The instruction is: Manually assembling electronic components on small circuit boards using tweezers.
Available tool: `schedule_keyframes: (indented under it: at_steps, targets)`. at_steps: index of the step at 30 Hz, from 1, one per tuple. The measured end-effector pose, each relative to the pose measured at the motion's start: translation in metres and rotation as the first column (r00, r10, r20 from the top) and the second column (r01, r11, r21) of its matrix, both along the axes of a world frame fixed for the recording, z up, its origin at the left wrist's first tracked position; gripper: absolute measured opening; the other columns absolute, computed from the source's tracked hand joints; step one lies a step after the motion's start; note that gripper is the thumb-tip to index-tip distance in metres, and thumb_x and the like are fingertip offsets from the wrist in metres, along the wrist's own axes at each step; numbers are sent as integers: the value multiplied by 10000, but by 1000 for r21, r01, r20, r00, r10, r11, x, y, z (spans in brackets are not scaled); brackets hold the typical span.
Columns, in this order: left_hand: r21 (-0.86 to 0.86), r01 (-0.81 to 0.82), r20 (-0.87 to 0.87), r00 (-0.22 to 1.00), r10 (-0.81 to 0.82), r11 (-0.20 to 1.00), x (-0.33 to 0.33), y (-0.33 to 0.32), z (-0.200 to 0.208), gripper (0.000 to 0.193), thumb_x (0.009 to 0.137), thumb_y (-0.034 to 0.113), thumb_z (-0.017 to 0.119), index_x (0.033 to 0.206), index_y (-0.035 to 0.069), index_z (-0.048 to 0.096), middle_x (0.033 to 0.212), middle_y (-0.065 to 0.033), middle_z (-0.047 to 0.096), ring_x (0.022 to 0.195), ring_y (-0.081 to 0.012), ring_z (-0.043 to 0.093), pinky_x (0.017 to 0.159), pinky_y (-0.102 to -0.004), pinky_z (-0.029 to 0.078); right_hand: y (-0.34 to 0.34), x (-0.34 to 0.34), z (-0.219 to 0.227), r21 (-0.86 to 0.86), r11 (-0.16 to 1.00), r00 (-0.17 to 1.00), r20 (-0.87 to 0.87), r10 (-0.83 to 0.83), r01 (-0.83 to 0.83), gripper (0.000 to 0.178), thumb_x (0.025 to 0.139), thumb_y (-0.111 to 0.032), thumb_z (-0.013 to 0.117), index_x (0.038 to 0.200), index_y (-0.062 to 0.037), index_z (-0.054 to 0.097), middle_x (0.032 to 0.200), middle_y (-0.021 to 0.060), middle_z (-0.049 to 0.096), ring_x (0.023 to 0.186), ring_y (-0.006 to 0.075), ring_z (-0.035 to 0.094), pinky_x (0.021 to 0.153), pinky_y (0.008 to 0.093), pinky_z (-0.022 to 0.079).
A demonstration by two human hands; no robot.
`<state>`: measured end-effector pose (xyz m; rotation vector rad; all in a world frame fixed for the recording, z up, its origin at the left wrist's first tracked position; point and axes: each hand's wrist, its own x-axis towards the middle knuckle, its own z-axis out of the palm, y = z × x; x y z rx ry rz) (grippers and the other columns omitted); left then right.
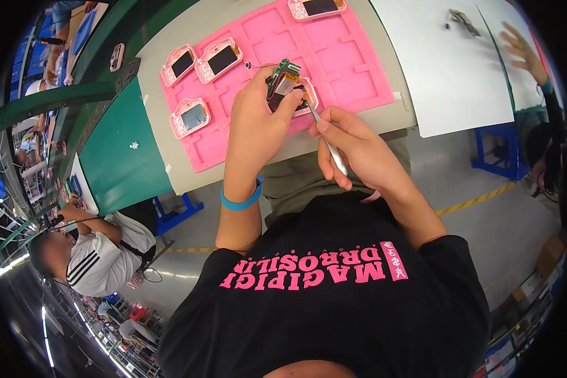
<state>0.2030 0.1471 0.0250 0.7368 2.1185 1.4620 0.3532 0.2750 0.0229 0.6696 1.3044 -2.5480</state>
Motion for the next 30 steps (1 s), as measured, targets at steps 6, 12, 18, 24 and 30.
schedule_keyframes:
  at_steps: [6, 12, 18, 24, 30]
  targets:
    - [-13, 1, -30, 1000, -1, 1000, -1, -4, 0, 321, 934, 75, 731, 1227, -41, 675, 999, -133, 776, 798, -207, 699, 728, -320, 555, -2, -1, 3, 26, 999, 1000, -7, 23, -23, 201, 1156, -199, 428, 1144, -25, 528, 624, 83, 631, 395, 133, 446, 384, 265, 323]
    - [-19, 13, 167, 986, -10, 1000, 0, -25, 23, 275, 979, 109, 706, 1226, -10, 686, 916, -78, 746, 703, -137, 637, 615, -254, 504, -6, 6, -3, 163, 987, 999, -36, 16, -10, 134, 1138, -177, 472, 1118, -63, 541, 615, 42, 607, 433, 117, 433, 447, 267, 316]
    - [-36, 63, 452, 891, -40, 997, 0, -36, 24, 246, 1019, 111, 655, 1241, 8, 685, 843, -52, 698, 613, -91, 565, 506, -213, 431, -14, 9, -5, 487, 873, 994, -104, 28, 27, 59, 1099, -133, 540, 1085, -76, 547, 620, 23, 591, 496, 141, 461, 515, 324, 350]
    - [-8, 73, 474, 878, -60, 997, 2, -36, 21, 237, 1034, 91, 630, 1250, 3, 677, 813, -55, 672, 585, -90, 548, 474, -210, 409, -14, 11, -6, 699, 715, 996, -76, 36, 27, 60, 1068, -113, 587, 1068, -66, 550, 627, 51, 585, 528, 222, 511, 544, 401, 379]
    - [-32, 81, 474, 879, -56, 996, 1, -35, 20, 234, 1035, 96, 635, 1247, 9, 680, 791, -48, 664, 575, -85, 543, 470, -207, 398, -13, 13, -12, 818, 571, 990, -122, 69, 62, 78, 1053, -116, 612, 1070, -66, 555, 633, 89, 583, 547, 313, 564, 563, 434, 407]
